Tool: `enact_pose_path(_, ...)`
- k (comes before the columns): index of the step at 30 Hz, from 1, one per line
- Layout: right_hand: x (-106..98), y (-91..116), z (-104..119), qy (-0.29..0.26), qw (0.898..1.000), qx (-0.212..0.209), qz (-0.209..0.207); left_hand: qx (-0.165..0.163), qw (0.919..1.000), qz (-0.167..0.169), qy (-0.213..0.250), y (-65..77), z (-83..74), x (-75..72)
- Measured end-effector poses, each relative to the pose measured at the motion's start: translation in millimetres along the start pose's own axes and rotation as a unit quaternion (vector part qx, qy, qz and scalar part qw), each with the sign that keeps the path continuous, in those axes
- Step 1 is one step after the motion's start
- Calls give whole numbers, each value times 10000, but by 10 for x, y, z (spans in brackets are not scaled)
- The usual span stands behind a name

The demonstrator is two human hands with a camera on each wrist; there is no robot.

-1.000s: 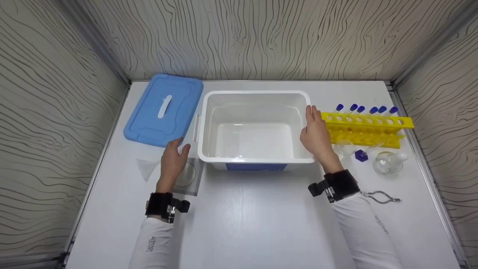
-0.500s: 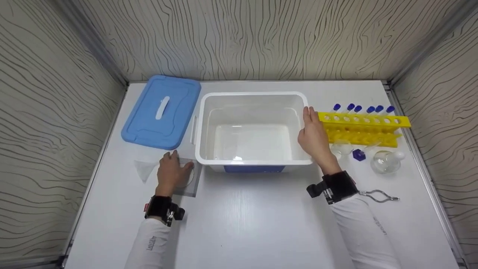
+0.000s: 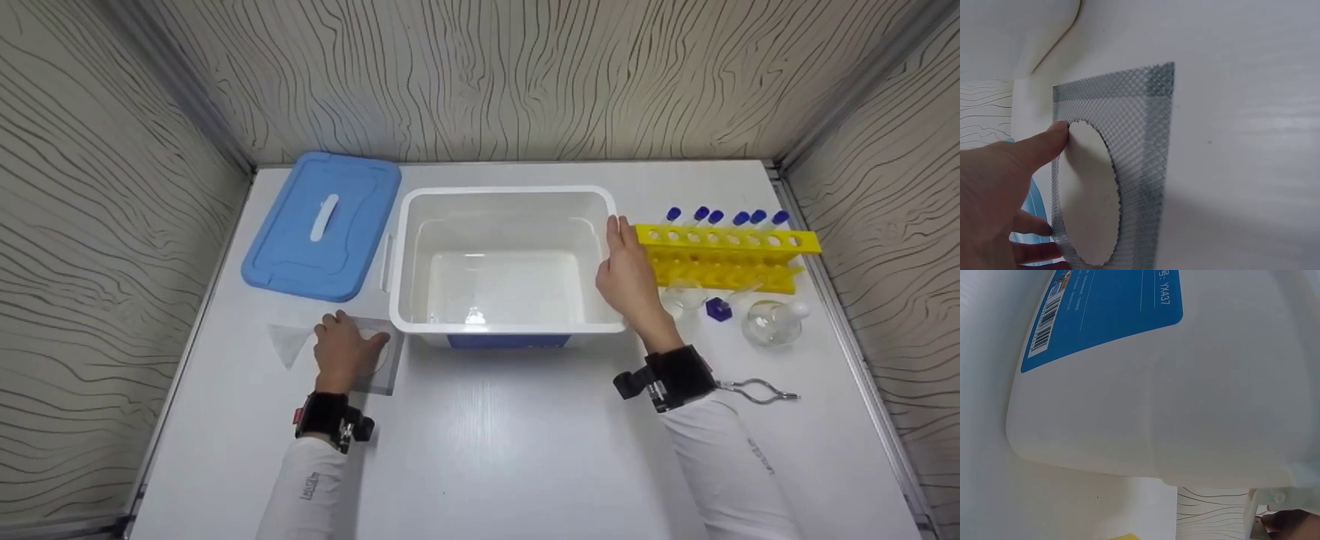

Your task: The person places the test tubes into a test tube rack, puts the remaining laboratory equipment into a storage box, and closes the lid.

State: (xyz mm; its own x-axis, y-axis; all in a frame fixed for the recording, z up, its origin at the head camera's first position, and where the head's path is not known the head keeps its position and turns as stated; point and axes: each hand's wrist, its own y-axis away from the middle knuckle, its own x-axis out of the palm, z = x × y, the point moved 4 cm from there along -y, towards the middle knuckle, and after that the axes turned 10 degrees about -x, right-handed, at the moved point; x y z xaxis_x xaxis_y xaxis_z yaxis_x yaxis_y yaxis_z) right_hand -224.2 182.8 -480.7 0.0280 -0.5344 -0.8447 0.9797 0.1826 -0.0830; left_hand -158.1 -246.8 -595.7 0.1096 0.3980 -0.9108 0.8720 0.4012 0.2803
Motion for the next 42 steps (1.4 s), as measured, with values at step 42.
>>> enact_pose_path(42,18,-2,-27,-49,10000,66,-18,-337,9779,113,2060,-166,-70,-647)
